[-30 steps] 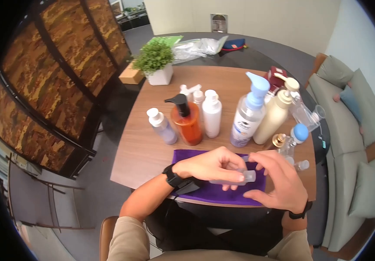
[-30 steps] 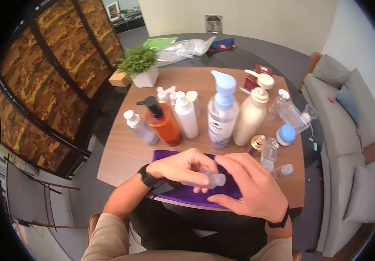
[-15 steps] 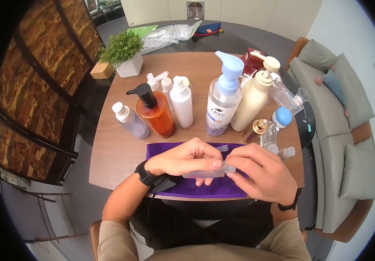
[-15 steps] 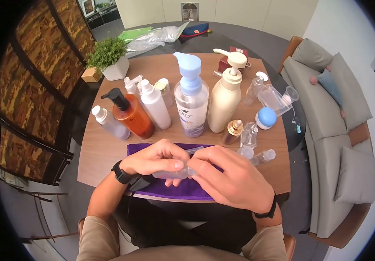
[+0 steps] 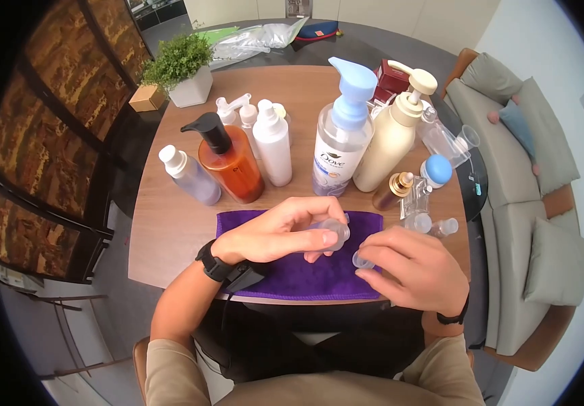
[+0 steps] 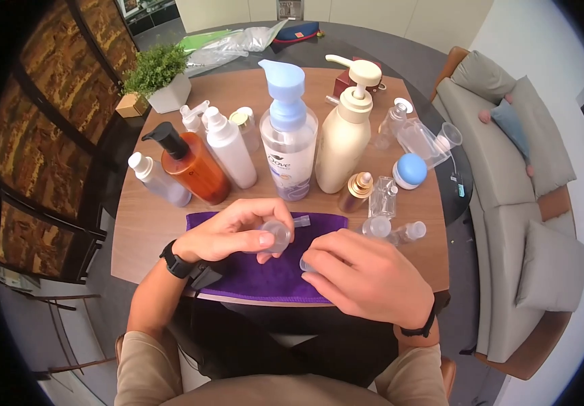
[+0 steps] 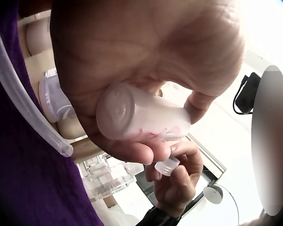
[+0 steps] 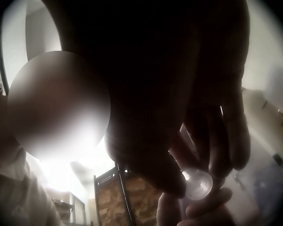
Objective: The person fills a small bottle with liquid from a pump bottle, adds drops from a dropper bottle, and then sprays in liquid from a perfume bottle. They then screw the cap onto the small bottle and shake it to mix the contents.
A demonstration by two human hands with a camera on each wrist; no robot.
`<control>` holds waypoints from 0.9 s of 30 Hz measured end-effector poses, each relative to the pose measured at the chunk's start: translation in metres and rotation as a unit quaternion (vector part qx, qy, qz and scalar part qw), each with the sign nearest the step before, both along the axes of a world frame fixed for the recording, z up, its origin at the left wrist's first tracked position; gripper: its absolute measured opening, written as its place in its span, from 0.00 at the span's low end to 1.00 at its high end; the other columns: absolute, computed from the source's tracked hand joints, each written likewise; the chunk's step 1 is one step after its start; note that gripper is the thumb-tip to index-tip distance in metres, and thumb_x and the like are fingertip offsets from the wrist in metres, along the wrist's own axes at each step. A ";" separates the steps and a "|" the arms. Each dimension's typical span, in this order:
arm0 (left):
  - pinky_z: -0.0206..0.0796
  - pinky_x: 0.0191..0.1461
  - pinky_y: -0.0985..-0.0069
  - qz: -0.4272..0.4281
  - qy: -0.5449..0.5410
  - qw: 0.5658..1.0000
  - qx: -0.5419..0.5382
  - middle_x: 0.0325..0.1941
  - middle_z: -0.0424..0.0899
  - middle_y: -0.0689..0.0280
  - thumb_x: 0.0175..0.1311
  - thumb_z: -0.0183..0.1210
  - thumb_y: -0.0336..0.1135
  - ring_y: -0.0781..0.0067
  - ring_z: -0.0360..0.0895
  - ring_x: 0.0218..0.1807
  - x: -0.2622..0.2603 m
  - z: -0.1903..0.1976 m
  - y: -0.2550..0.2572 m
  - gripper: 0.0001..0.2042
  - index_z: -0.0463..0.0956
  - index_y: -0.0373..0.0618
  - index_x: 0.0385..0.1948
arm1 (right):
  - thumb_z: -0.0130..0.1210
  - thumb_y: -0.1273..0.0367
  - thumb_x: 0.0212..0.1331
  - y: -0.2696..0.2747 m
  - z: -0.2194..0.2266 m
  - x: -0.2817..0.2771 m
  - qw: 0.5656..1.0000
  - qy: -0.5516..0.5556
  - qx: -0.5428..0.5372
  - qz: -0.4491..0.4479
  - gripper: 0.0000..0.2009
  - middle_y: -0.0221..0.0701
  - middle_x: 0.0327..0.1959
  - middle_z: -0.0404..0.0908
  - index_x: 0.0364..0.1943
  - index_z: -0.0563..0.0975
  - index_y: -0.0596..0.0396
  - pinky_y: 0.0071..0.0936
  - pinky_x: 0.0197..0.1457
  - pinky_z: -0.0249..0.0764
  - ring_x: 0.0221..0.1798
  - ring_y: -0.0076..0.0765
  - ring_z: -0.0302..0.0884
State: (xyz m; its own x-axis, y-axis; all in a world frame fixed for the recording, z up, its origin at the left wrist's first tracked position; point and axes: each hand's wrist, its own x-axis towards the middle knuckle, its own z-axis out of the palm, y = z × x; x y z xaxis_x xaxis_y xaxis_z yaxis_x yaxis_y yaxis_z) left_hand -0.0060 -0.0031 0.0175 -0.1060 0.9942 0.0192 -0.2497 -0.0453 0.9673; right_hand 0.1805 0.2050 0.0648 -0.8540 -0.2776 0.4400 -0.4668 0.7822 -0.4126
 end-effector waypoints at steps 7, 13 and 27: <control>0.73 0.44 0.80 -0.001 0.011 1.000 -0.012 0.46 0.84 0.68 0.79 0.66 0.40 0.82 0.78 0.41 0.002 0.002 0.000 0.13 0.77 0.43 0.53 | 0.68 0.72 0.64 0.011 -0.016 0.018 0.995 -0.095 0.015 -0.001 0.10 0.34 0.44 0.81 0.44 0.80 0.59 0.38 0.49 0.82 0.45 0.43 0.83; 0.74 0.51 0.76 -0.001 0.007 0.999 -0.043 0.54 0.83 0.67 0.73 0.72 0.41 0.79 0.79 0.49 0.001 -0.005 0.001 0.19 0.78 0.41 0.56 | 0.68 0.70 0.64 0.027 -0.027 0.040 0.982 -0.157 0.085 -0.054 0.10 0.36 0.40 0.79 0.39 0.77 0.59 0.42 0.47 0.81 0.42 0.46 0.81; 0.73 0.56 0.76 0.010 0.007 0.997 -0.070 0.54 0.83 0.68 0.72 0.73 0.41 0.80 0.78 0.53 -0.001 -0.007 0.001 0.20 0.78 0.42 0.57 | 0.71 0.62 0.64 0.030 -0.022 0.053 0.958 -0.160 0.178 -0.155 0.13 0.33 0.30 0.82 0.36 0.77 0.53 0.41 0.40 0.76 0.33 0.47 0.81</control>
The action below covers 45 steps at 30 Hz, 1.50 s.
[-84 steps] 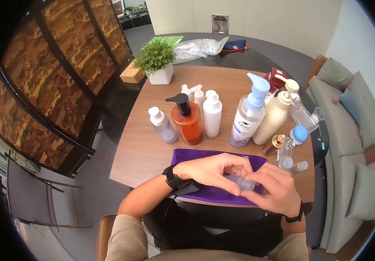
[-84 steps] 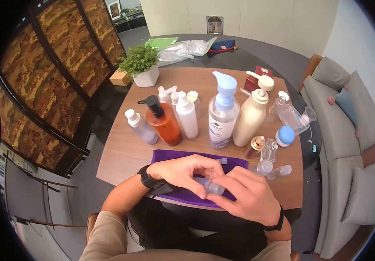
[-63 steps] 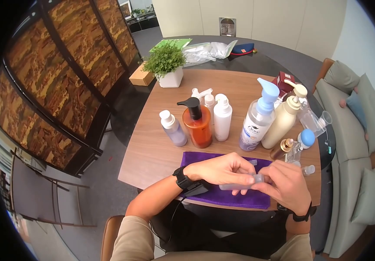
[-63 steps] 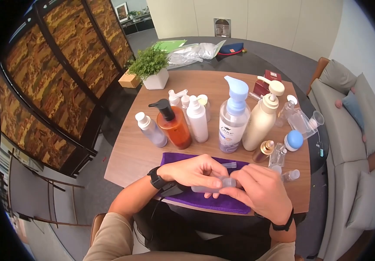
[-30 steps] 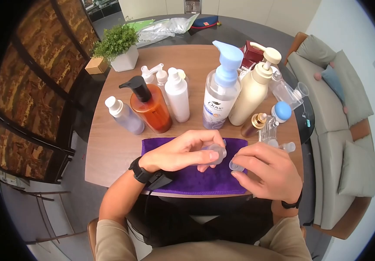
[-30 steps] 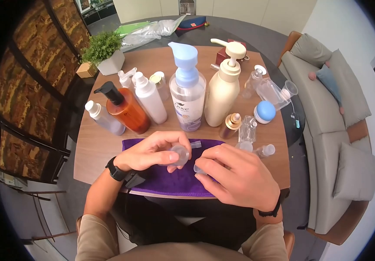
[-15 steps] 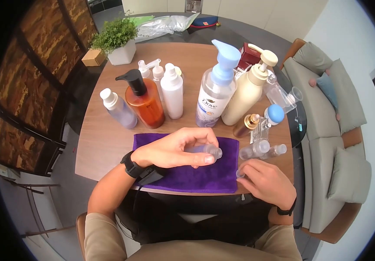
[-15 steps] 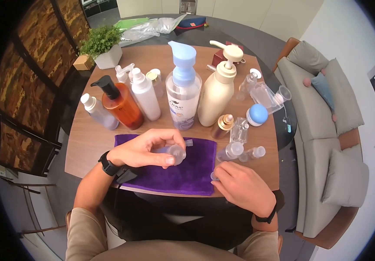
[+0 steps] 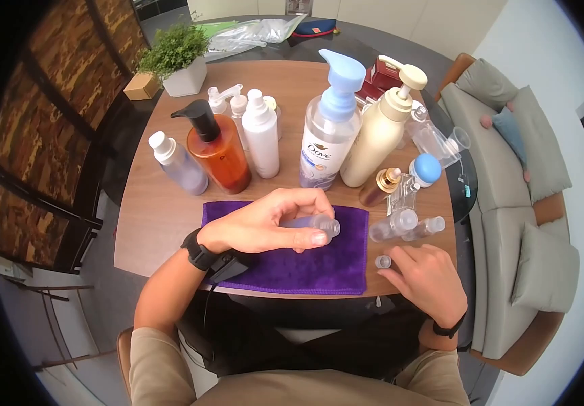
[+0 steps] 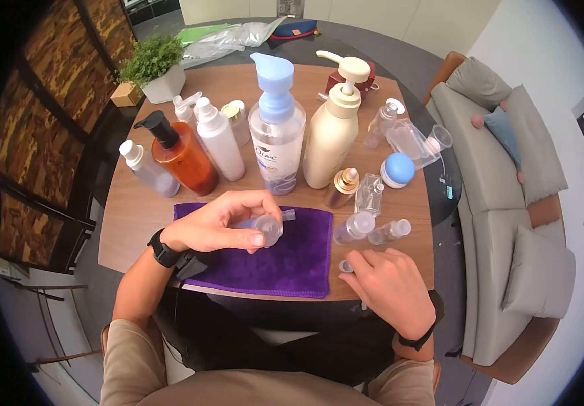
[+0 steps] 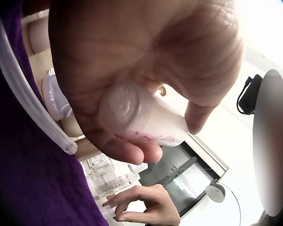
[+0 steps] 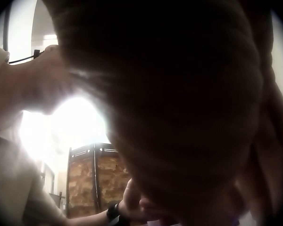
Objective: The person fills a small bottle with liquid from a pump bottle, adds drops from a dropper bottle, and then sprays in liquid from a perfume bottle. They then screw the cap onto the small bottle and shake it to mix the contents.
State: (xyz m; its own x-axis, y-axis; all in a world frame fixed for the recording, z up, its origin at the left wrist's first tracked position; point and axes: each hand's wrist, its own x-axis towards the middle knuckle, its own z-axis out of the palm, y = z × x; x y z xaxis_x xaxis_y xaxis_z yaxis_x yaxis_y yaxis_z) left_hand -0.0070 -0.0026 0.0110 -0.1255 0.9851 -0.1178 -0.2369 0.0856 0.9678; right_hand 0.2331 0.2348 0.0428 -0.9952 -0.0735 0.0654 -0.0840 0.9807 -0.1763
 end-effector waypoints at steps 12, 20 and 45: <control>0.75 0.47 0.78 -0.006 0.013 0.999 0.041 0.51 0.84 0.66 0.75 0.70 0.37 0.82 0.79 0.43 0.003 0.002 0.002 0.16 0.77 0.42 0.57 | 0.69 0.65 0.67 -0.003 0.013 -0.001 0.997 0.067 -0.024 0.032 0.11 0.33 0.27 0.80 0.33 0.78 0.53 0.41 0.33 0.76 0.29 0.45 0.81; 0.75 0.47 0.77 0.064 -0.030 0.986 0.154 0.49 0.84 0.64 0.76 0.69 0.37 0.78 0.81 0.43 0.045 0.032 -0.023 0.18 0.75 0.40 0.60 | 0.69 0.73 0.65 -0.006 0.034 -0.001 0.980 0.128 -0.136 0.064 0.05 0.34 0.32 0.88 0.43 0.87 0.57 0.36 0.36 0.80 0.31 0.44 0.86; 0.74 0.63 0.73 0.197 0.144 0.959 0.142 0.57 0.83 0.67 0.71 0.73 0.27 0.78 0.80 0.58 0.065 -0.021 -0.080 0.18 0.78 0.42 0.57 | 0.68 0.69 0.68 -0.042 0.137 -0.160 0.962 0.262 -0.076 -0.023 0.17 0.41 0.46 0.87 0.58 0.82 0.59 0.36 0.51 0.81 0.46 0.42 0.84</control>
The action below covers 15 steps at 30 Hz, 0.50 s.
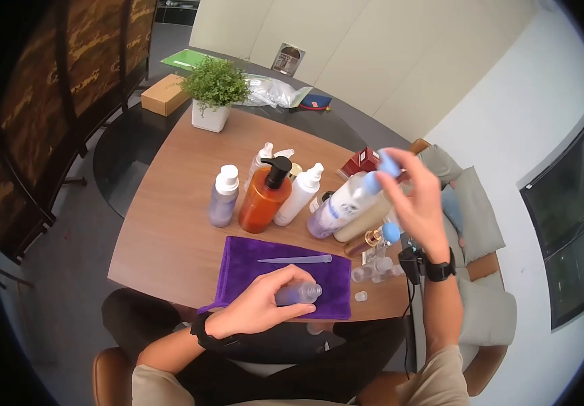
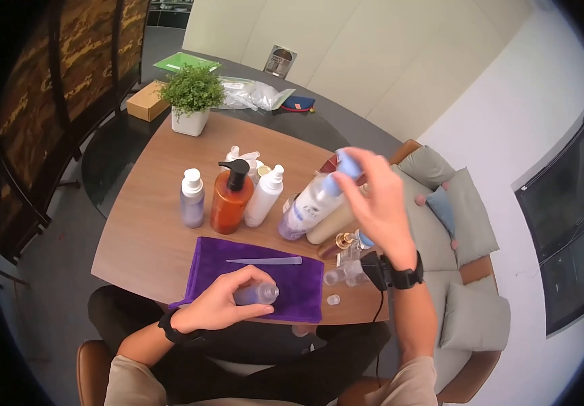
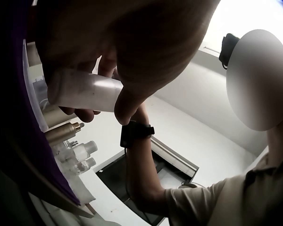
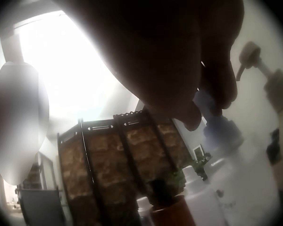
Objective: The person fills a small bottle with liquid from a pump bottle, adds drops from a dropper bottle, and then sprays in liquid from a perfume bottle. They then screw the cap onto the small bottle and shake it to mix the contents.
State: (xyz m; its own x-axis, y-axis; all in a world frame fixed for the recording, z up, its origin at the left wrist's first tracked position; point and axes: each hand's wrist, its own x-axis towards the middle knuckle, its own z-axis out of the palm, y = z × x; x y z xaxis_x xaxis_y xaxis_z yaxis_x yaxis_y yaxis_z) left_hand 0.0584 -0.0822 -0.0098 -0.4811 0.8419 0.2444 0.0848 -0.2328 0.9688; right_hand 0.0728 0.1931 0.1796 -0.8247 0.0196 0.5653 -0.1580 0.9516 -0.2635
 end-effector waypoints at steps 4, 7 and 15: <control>0.72 0.67 0.73 -0.005 -0.061 0.998 0.028 0.57 0.82 0.67 0.71 0.72 0.26 0.79 0.80 0.59 -0.003 0.000 0.003 0.18 0.78 0.42 0.58 | 0.67 0.72 0.69 -0.007 0.029 0.027 0.984 0.135 -0.117 -0.008 0.16 0.36 0.47 0.90 0.58 0.83 0.61 0.30 0.53 0.81 0.49 0.29 0.86; 0.71 0.69 0.73 -0.009 -0.102 0.994 0.042 0.56 0.82 0.68 0.71 0.72 0.26 0.79 0.79 0.60 -0.006 -0.004 0.006 0.18 0.77 0.41 0.58 | 0.67 0.74 0.69 -0.011 0.026 0.034 0.985 0.130 -0.110 0.020 0.17 0.35 0.48 0.90 0.60 0.83 0.62 0.29 0.55 0.81 0.50 0.28 0.86; 0.71 0.67 0.74 0.012 -0.081 0.996 0.028 0.55 0.82 0.70 0.71 0.73 0.26 0.81 0.79 0.59 -0.006 0.000 0.006 0.18 0.77 0.41 0.57 | 0.66 0.78 0.66 -0.007 0.009 0.058 0.993 0.048 -0.092 0.064 0.20 0.38 0.56 0.87 0.62 0.82 0.66 0.31 0.67 0.77 0.60 0.32 0.83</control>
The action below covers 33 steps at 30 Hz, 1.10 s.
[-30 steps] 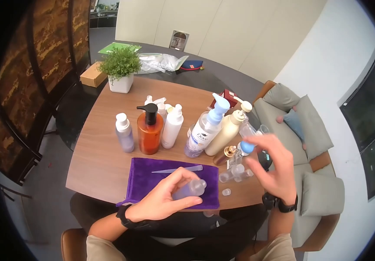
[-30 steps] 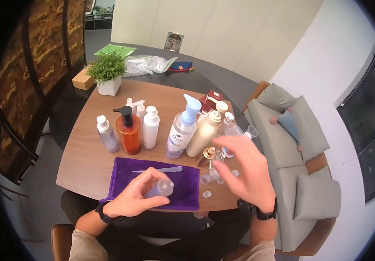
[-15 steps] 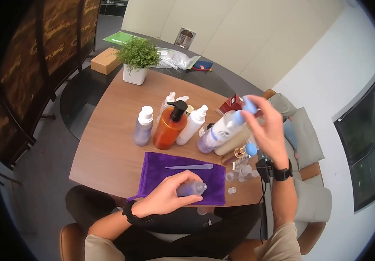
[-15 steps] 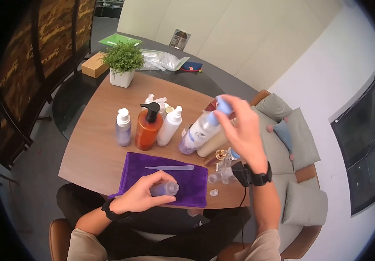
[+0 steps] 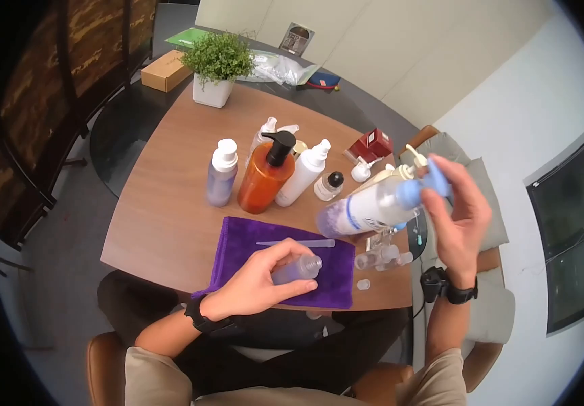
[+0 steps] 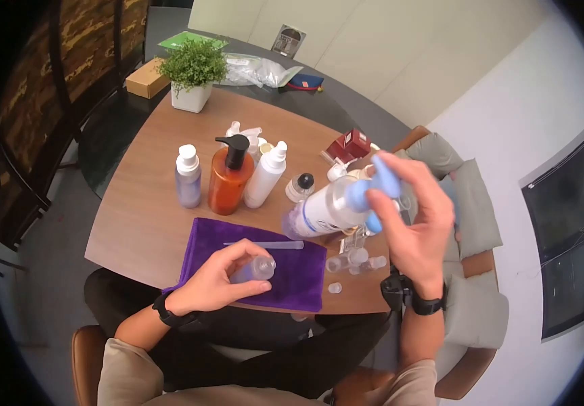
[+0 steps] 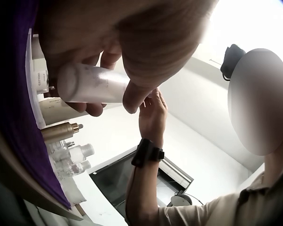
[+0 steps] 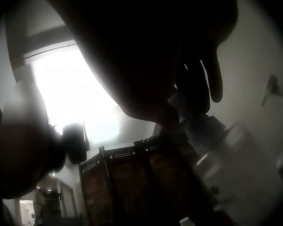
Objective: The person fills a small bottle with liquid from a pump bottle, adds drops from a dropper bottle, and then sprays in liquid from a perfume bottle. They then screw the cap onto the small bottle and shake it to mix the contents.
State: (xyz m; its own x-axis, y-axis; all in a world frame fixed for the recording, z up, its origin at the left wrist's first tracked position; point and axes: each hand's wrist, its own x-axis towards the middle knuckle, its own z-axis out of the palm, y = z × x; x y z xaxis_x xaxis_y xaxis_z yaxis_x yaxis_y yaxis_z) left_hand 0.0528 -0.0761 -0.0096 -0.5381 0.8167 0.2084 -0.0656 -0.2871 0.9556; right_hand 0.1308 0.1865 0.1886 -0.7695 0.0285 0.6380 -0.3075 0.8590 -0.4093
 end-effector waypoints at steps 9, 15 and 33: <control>0.70 0.73 0.69 0.108 0.047 0.993 0.033 0.60 0.84 0.64 0.67 0.73 0.24 0.72 0.81 0.64 -0.011 0.017 -0.019 0.24 0.79 0.39 0.64 | 0.72 0.77 0.54 -0.031 -0.028 0.025 0.985 -0.066 0.059 0.147 0.25 0.46 0.49 0.88 0.59 0.83 0.68 0.39 0.54 0.80 0.49 0.46 0.86; 0.75 0.66 0.67 0.152 0.136 0.979 0.027 0.56 0.87 0.59 0.62 0.76 0.26 0.66 0.85 0.58 -0.004 0.028 -0.023 0.27 0.81 0.40 0.65 | 0.71 0.73 0.58 -0.055 -0.074 0.018 0.969 -0.036 -0.128 0.210 0.23 0.48 0.52 0.86 0.59 0.82 0.65 0.41 0.57 0.82 0.50 0.47 0.86; 0.75 0.59 0.67 0.187 0.202 0.955 0.109 0.54 0.89 0.59 0.49 0.84 0.30 0.64 0.84 0.53 -0.001 0.063 -0.020 0.31 0.86 0.39 0.60 | 0.58 0.39 0.66 -0.104 -0.088 0.015 0.886 -0.158 -0.412 0.144 0.35 0.41 0.42 0.85 0.48 0.76 0.66 0.26 0.47 0.77 0.42 0.29 0.83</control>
State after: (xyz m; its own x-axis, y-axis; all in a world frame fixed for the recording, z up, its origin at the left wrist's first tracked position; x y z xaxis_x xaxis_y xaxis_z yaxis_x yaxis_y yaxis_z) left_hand 0.0523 -0.0963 0.0532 -0.6238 0.4966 0.6035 0.4420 -0.4127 0.7964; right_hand 0.1461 0.0823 0.1002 -0.9572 0.1578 0.2428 -0.2232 0.1322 -0.9658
